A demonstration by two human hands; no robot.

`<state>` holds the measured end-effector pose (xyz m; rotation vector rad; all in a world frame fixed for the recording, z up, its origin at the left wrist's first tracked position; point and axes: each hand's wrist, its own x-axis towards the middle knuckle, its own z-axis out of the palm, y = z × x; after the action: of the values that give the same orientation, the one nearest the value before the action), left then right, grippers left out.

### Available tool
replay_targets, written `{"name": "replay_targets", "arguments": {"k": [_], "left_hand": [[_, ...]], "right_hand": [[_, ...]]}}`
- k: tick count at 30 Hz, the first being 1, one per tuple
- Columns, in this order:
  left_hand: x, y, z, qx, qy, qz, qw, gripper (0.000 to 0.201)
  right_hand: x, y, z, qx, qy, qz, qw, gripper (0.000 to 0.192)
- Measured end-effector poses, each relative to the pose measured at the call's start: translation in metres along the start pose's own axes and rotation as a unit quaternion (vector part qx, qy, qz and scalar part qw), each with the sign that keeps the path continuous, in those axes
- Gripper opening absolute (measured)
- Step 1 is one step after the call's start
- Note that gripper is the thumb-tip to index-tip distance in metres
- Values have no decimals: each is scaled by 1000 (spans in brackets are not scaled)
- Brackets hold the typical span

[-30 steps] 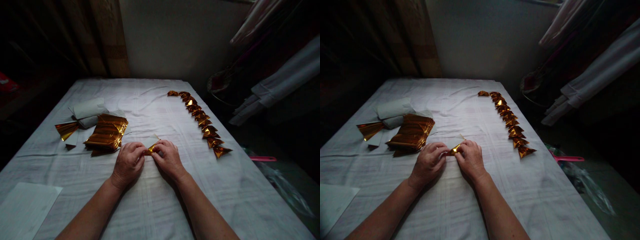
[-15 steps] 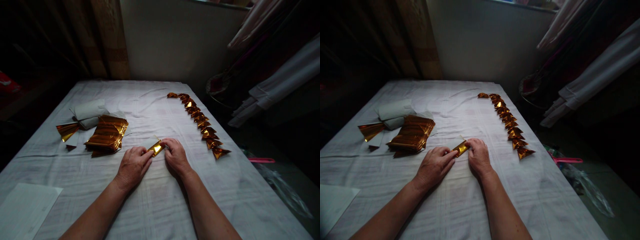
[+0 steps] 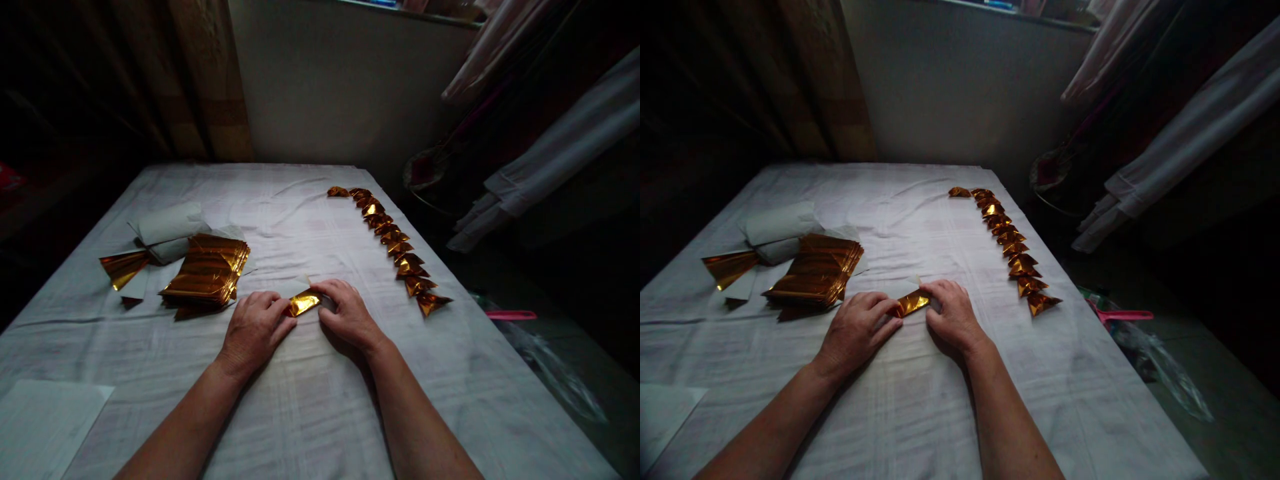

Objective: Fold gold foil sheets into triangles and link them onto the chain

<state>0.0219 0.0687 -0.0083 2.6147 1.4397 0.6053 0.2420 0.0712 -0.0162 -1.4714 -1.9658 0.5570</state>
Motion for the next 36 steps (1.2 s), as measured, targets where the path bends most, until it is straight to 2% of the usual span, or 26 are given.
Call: {"name": "replay_targets", "arguments": {"k": [6,14,20,24,36], "left_hand": [[1,-1,-3,22,0,-3,1000,19],[0,-6,-2,14,19,22,999,16],[0,-7,2,-15,61,64,996,20],[0,-3,0,-35,48,88,994,20],[-1,9,-3,-26,17,75,997,16]], "right_hand": [[0,2,1,-6,5,-17,1000,51],[-2,8,10,-25,33,-68,997,21],[-4,5,9,-24,9,-78,997,15],[-4,2,7,-11,-15,-90,996,12],[-1,4,3,-31,11,-26,999,5]]}}
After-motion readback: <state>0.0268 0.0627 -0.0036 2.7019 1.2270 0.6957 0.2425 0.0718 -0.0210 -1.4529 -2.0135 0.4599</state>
